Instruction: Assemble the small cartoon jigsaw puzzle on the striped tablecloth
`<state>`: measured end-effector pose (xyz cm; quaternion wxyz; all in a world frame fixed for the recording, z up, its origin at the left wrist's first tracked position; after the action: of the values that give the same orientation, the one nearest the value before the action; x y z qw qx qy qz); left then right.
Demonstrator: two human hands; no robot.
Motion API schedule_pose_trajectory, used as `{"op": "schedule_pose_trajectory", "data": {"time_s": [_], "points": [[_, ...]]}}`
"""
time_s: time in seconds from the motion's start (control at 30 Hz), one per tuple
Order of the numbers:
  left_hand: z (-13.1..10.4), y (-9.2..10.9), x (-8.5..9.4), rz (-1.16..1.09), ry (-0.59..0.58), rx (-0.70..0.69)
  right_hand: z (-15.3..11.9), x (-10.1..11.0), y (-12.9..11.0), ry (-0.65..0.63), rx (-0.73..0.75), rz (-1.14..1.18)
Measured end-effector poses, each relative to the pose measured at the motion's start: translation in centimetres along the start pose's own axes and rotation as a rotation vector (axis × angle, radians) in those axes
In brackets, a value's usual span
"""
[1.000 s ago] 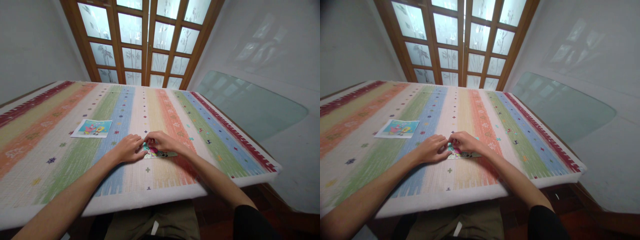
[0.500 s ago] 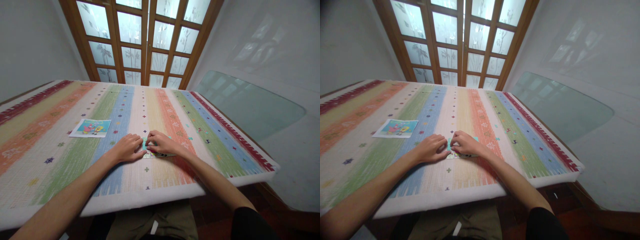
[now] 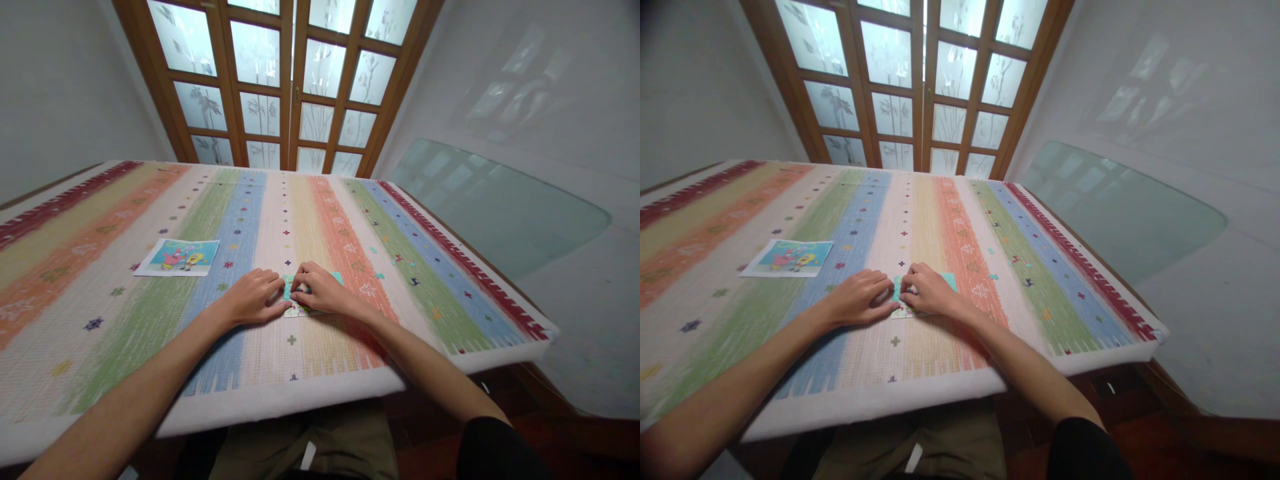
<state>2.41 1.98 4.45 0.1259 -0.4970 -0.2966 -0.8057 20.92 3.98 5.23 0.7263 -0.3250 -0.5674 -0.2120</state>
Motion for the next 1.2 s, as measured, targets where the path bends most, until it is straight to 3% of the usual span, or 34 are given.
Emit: {"op": "schedule_pose_trajectory", "data": {"time_s": [0.33, 0.67, 0.8, 0.93, 1.03, 1.2], "points": [[-0.1, 0.1, -0.1, 0.027, 0.030, -0.038, -0.2, -0.2, -0.3, 0.017, -0.021, -0.027], [0.0, 0.7, 0.0, -0.134, 0.057, -0.153, -0.7, 0.6, 0.8, 0.036, -0.001, 0.099], [0.1, 0.8, 0.0, -0.163, 0.055, -0.153, -1.4, 2.7, 5.0, 0.145, -0.097, 0.029], [0.1, 0.8, -0.1, -0.175, 0.058, -0.169, -3.5, 5.9, 12.4, 0.160, -0.449, -0.240], [0.1, 0.9, -0.1, -0.178, 0.059, -0.184, -6.0, 7.8, 16.9, 0.174, -0.593, -0.316], [0.1, 0.9, -0.3, -0.184, 0.059, -0.191, -10.0, 8.3, 20.6, 0.144, -0.736, -0.378]]}}
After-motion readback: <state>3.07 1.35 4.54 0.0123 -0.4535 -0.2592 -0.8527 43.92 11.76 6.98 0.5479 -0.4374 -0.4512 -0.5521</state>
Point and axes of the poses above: each hand's wrist, its own z-axis towards the middle knuckle, its own x-axis out of the back of the hand, y = z × x, the point moved 3 cm from there along z, towards the middle knuckle, and after that the axes turned 14 degrees about -z, right-handed, at the moved point
